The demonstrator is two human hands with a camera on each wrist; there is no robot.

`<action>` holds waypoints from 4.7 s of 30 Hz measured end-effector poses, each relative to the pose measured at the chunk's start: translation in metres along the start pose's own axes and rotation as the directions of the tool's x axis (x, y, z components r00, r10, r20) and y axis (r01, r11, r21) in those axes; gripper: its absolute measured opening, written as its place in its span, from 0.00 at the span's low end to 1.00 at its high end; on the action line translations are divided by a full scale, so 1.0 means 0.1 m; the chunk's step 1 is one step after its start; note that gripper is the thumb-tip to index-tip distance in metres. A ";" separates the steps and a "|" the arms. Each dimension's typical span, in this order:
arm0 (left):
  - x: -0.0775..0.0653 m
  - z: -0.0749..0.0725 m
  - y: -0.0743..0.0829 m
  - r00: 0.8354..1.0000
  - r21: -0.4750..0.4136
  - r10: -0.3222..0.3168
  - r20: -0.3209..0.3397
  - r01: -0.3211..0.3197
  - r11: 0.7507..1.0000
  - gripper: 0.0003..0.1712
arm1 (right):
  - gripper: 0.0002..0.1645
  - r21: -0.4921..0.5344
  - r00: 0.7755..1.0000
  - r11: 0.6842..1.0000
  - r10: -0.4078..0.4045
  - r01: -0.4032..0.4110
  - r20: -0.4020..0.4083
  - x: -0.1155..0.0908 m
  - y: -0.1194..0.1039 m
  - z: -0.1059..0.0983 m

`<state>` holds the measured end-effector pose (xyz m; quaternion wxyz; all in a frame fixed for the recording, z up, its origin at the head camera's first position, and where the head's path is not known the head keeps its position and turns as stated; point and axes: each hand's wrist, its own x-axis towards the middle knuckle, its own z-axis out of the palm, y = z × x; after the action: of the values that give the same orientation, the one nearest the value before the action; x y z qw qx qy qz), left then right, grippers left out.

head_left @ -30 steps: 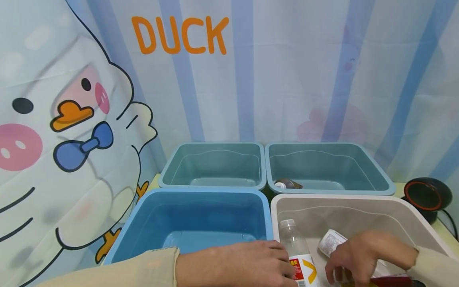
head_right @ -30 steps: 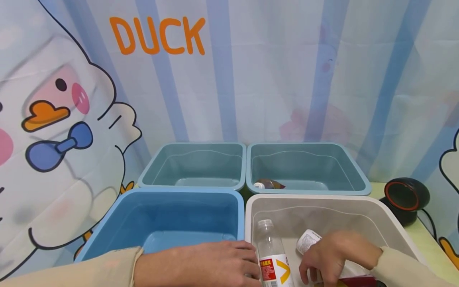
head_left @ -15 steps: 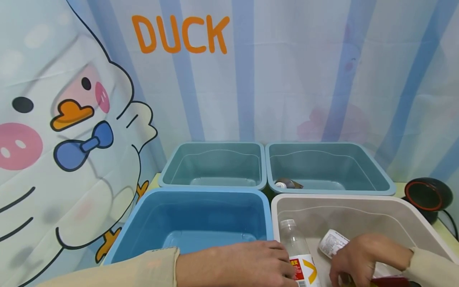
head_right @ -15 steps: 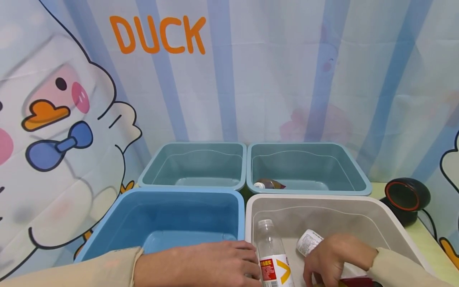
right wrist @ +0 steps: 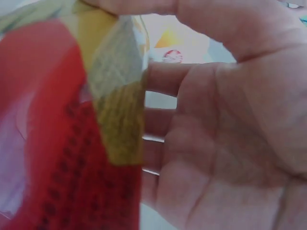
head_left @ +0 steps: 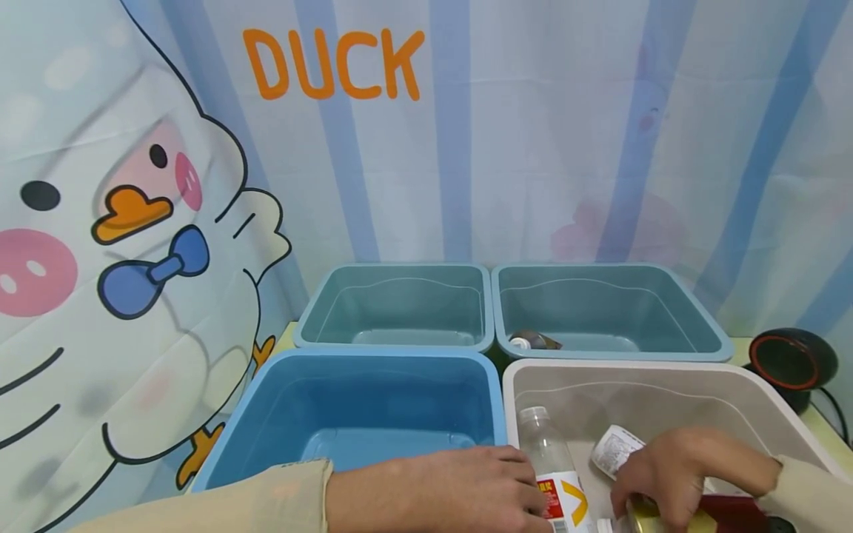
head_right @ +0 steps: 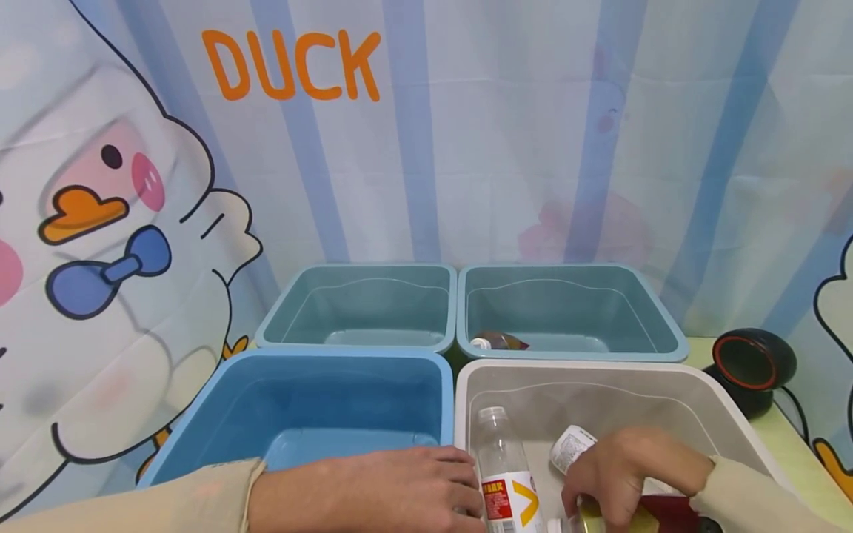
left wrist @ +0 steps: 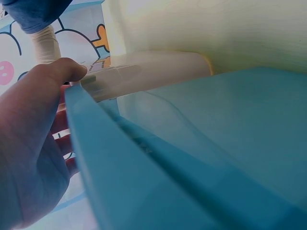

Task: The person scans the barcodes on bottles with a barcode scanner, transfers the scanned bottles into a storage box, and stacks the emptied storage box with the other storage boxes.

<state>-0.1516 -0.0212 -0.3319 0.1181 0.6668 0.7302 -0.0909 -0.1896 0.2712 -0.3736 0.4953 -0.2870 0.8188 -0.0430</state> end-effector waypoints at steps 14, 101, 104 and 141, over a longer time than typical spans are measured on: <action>-0.01 0.00 0.01 1.000 0.013 0.002 -0.016 -0.002 1.000 0.30 | 0.43 0.090 0.935 0.978 -0.152 0.189 -0.320 -0.34 -0.01 -0.15; 0.03 0.04 0.00 1.000 0.040 0.012 0.011 -0.012 0.999 0.29 | 0.31 0.187 -0.139 0.828 0.302 0.529 -0.943 -1.51 1.34 -0.35; 0.03 0.04 0.00 1.000 0.039 0.014 0.007 -0.014 0.999 0.29 | 0.33 0.174 -0.114 0.737 0.323 0.653 -0.939 -1.49 1.47 -0.34; 0.05 0.05 -0.01 1.000 0.021 0.010 0.008 -0.011 1.000 0.31 | 0.51 0.581 -0.069 0.710 0.654 0.398 -0.753 -1.21 1.87 -0.11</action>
<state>-0.1530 -0.0181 -0.3379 0.1146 0.6715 0.7252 -0.1004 -0.2365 0.4861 -0.3392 -0.1964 0.1368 0.8467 -0.4751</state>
